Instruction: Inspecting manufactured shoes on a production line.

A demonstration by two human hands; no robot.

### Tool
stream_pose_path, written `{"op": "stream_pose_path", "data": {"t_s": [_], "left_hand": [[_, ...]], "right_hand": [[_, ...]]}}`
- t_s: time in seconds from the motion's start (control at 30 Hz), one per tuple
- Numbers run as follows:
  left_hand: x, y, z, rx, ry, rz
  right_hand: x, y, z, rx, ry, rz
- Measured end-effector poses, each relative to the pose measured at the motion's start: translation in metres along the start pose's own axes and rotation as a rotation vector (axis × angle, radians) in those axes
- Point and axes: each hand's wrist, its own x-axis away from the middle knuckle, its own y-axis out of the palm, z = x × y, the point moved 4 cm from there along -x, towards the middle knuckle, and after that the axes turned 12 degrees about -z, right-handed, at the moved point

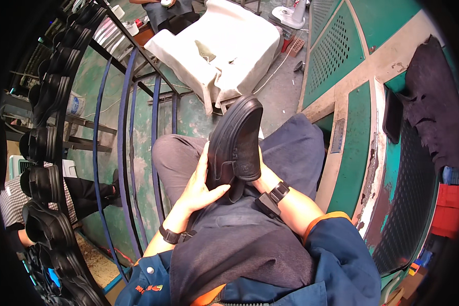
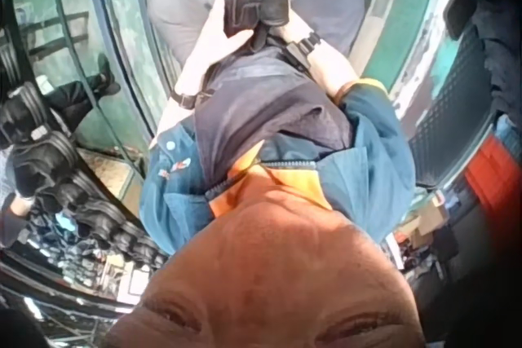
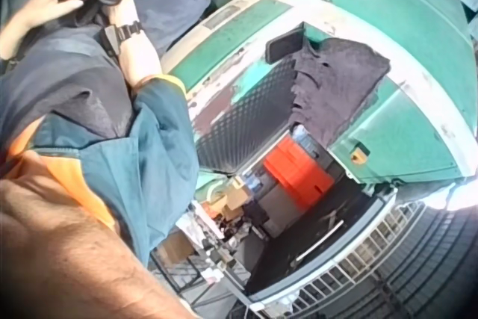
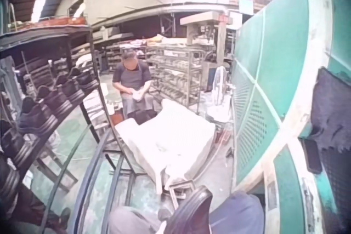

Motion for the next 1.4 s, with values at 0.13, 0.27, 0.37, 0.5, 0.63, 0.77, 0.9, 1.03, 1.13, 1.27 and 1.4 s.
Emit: {"op": "stream_pose_path", "data": {"t_s": [0.13, 0.27, 0.37, 0.5, 0.63, 0.77, 0.9, 1.03, 1.13, 1.27, 1.4], "left_hand": [[-0.001, 0.001, -0.002, 0.006, -0.005, -0.013], [-0.002, 0.001, -0.001, -0.016, -0.004, -0.025], [-0.001, 0.001, -0.002, -0.024, -0.02, -0.03], [0.0, 0.002, 0.0, -0.08, -0.022, -0.037], [-0.001, 0.002, 0.0, -0.107, -0.014, -0.037], [0.0, 0.001, -0.001, -0.089, -0.027, -0.036], [-0.001, 0.002, -0.002, -0.09, -0.017, -0.035], [-0.001, 0.001, -0.002, -0.098, 0.002, -0.038], [-0.002, 0.002, -0.001, -0.093, 0.004, -0.062], [-0.004, 0.001, 0.003, -0.108, 0.075, -0.036], [-0.005, 0.001, 0.003, -0.117, 0.097, -0.042]], "right_hand": [[-0.002, 0.001, -0.002, 0.082, -0.024, 0.002], [-0.005, -0.005, -0.002, 0.11, -0.077, -0.011], [-0.002, -0.001, -0.001, 0.114, -0.069, 0.016], [0.007, 0.009, -0.001, 0.321, -0.053, 0.058], [0.008, -0.013, 0.005, 0.281, -0.042, 0.101], [0.006, -0.017, 0.008, 0.178, -0.022, 0.132], [0.006, -0.016, 0.008, 0.146, 0.032, 0.092], [0.011, 0.001, 0.001, 0.205, -0.042, 0.123], [0.015, 0.015, -0.003, 0.175, -0.007, 0.267], [0.019, 0.021, -0.006, 0.261, -0.027, 0.225], [0.021, 0.018, -0.002, 0.067, -0.045, 0.159]]}}
